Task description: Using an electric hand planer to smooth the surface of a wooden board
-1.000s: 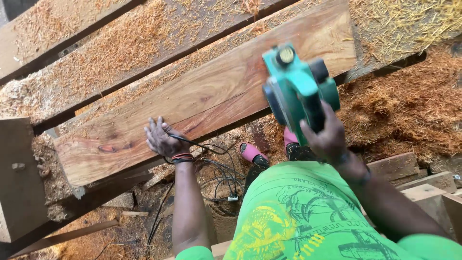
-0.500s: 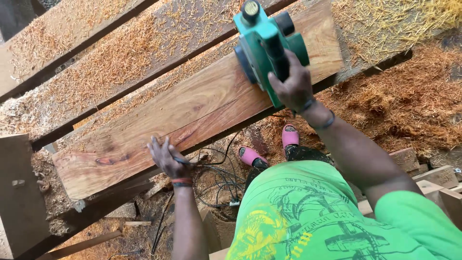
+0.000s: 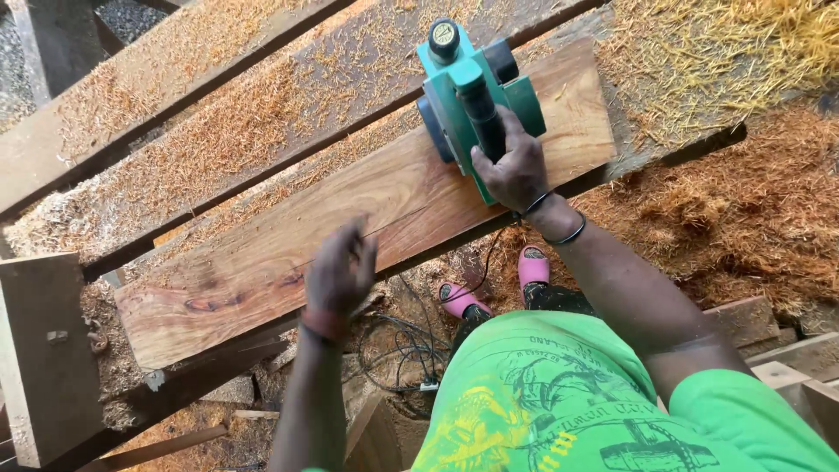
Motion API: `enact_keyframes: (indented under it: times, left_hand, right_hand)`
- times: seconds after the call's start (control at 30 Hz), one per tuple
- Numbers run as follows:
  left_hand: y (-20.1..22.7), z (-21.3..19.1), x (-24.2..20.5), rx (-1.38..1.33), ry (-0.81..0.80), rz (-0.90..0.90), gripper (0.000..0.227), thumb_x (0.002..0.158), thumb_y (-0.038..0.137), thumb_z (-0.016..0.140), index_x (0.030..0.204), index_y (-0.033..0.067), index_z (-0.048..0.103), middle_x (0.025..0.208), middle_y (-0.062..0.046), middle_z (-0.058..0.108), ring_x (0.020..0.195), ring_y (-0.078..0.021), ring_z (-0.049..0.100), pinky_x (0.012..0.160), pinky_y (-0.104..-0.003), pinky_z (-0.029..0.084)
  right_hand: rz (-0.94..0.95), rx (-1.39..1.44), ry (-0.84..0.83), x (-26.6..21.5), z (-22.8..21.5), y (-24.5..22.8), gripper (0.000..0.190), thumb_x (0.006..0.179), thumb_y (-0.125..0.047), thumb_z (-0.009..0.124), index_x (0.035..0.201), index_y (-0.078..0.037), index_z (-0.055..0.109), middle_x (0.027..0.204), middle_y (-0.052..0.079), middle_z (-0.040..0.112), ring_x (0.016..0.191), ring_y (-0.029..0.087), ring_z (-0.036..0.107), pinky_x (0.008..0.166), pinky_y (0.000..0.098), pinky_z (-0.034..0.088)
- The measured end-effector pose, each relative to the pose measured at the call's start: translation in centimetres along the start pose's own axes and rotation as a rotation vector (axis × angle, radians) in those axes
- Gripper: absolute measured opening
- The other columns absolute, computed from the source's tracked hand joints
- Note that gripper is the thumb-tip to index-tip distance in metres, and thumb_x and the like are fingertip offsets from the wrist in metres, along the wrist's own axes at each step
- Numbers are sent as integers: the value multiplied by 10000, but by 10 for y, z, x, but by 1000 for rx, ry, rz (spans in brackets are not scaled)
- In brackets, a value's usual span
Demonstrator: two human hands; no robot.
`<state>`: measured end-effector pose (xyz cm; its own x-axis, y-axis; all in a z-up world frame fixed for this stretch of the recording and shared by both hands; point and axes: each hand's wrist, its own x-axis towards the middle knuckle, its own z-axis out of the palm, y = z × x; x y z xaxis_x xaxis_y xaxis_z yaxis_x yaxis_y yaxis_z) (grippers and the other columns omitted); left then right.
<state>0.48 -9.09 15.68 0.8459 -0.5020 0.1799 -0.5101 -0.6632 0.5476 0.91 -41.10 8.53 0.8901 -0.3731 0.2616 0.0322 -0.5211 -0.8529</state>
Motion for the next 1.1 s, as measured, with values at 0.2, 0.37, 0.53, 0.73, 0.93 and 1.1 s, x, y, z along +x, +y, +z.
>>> enact_keyframes:
  times: [0.2, 0.37, 0.53, 0.73, 0.93, 1.1]
  left_hand:
    - [44, 40, 253, 249, -301, -90, 571, 1052, 554, 494, 1399, 103, 540, 1334, -153, 669, 1105, -336, 665, 846, -529, 538]
    - [20, 119, 335, 504, -436, -153, 649, 957, 756, 601, 1147, 141, 683, 1170, -143, 730, 1075, -393, 700, 812, -549, 558]
    - [11, 140, 344, 468, -449, -103, 636, 947, 675, 700, 1104, 59, 732, 1150, -216, 728, 1011, -445, 712, 825, -556, 575]
    - [-6, 153, 346, 465, -441, 1, 465, 1000, 525, 675, 1061, 64, 667, 1062, -202, 716, 932, -425, 703, 758, -541, 570]
    - [-15, 157, 351, 466, -476, 83, 458, 1028, 524, 642, 1103, 72, 632, 1080, -198, 701, 940, -417, 689, 768, -549, 552]
    - [-12, 152, 353, 478, -540, 183, 428, 981, 444, 594, 1132, 44, 609, 1059, -237, 684, 904, -445, 685, 708, -560, 554]
  right_hand:
    - [-5, 9, 12, -1, 3, 7, 618, 901, -269, 688, 1432, -4, 515, 1175, 216, 750, 1000, 366, 745, 872, 438, 597]
    - [9, -7, -19, -1, 1, 8, 648, 899, -277, 685, 1465, -25, 494, 1211, 219, 741, 1016, 382, 740, 874, 450, 597]
    - [-5, 18, -25, 0, -2, 3, 617, 898, -247, 684, 1456, -55, 500, 1207, 192, 747, 1003, 381, 740, 877, 458, 596]
    - [-10, 48, -29, 0, -1, 6, 633, 880, -211, 694, 1453, -26, 497, 1225, 195, 740, 1027, 352, 746, 915, 423, 595]
    - [32, 57, -25, -1, -1, 5, 639, 875, -231, 698, 1452, -34, 505, 1199, 184, 753, 1022, 336, 758, 900, 416, 615]
    - [22, 68, -18, -4, -1, 7, 628, 886, -234, 685, 1454, -43, 499, 1227, 182, 742, 1045, 347, 750, 914, 420, 604]
